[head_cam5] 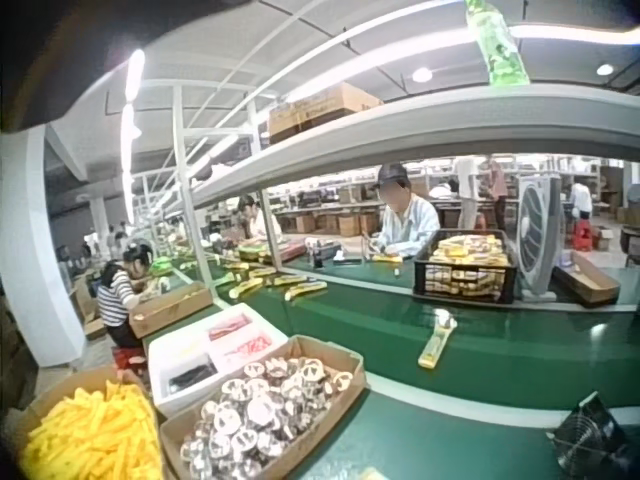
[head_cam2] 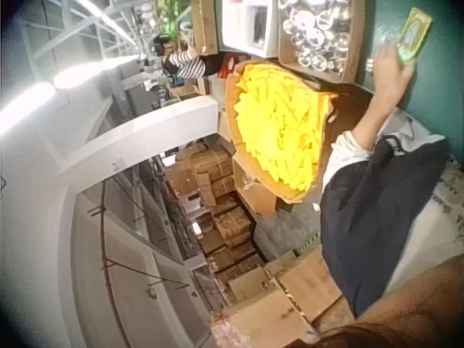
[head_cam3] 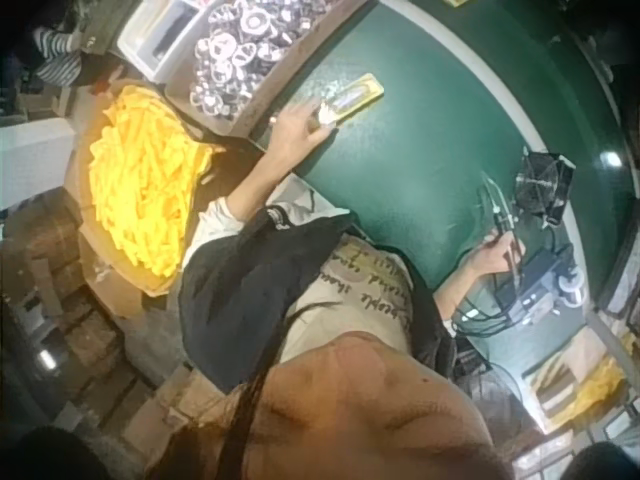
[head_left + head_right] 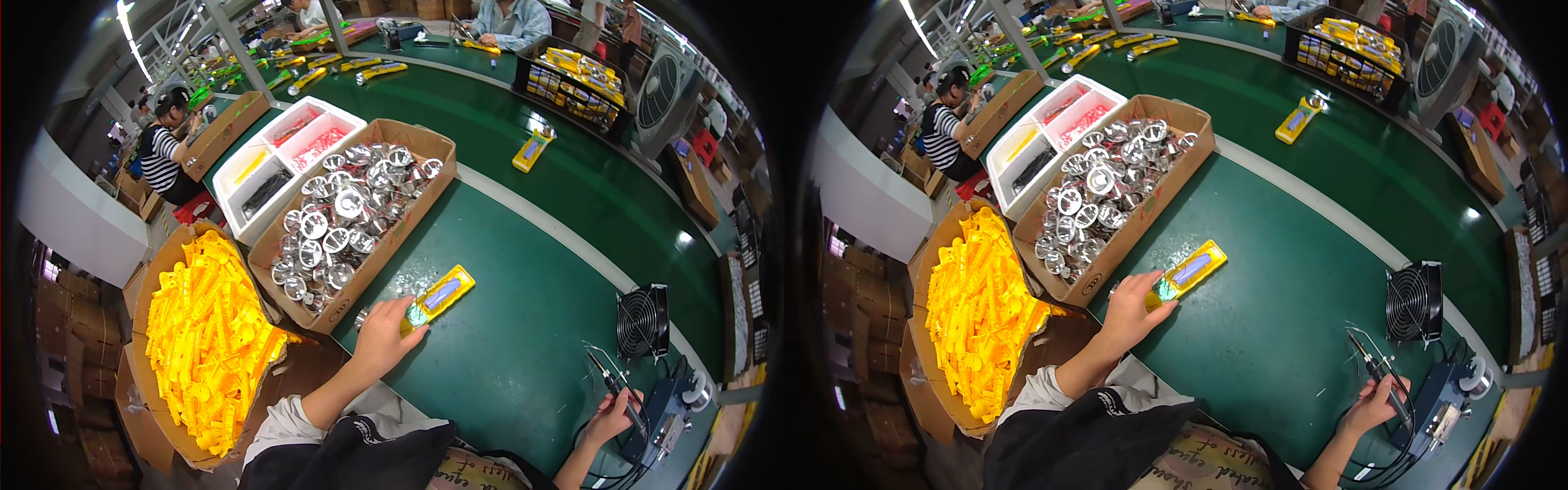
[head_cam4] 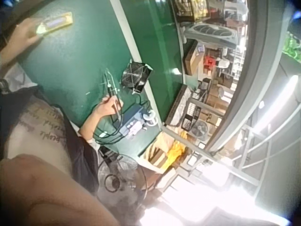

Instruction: The person assembles flashlights by fitting internal components into flashlight casings, soldering wires to the circuit boards using a soldering iron, and placing the assembled flashlights onto a conveyor belt.

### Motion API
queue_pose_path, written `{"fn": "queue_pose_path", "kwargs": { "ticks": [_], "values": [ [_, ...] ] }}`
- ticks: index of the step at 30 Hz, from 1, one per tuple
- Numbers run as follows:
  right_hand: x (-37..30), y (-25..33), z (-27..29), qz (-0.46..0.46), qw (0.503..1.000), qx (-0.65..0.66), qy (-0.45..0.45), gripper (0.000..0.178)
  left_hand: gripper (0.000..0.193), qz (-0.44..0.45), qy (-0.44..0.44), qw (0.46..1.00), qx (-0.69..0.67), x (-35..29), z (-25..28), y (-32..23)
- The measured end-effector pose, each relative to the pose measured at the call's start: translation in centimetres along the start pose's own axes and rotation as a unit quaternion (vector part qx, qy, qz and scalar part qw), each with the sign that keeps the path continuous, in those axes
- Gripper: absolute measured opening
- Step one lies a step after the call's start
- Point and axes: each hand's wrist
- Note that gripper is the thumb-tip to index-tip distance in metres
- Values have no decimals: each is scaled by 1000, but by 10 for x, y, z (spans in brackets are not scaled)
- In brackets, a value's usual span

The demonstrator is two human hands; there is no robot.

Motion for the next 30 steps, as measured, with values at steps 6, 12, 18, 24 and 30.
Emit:
{"fn": "queue_pose_path", "kwargs": {
  "ticks": [6, 12, 18, 24, 30],
  "values": [
    [0, 4, -6, 8, 1000, 5, 10, 12, 45, -53, 56, 994, -75, -7, -5, -15],
    [-3, 7, -9, 10, 1000, -5, -8, 12, 43, -123, 122, 980, -97, -10, -11, -26],
    [-2, 8, -9, 14, 1000, -1, -4, 13, 44, -198, 162, 961, -108, -8, -15, -28],
    [-2, 9, -10, 14, 1000, 0, -3, 13, 35, -218, 275, 935, -43, 6, -3, -36],
    [-2, 9, -6, 13, 1000, 10, -3, 12, 22, -335, 247, 907, 65, 27, 3, -41]
  ]
}}
Point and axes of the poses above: each hand's wrist, its own x-axis towards the middle knuckle, its own z-axis out of the back of the hand, y = z × x, and after that the axes turned 4 degrees about -z, right-handed
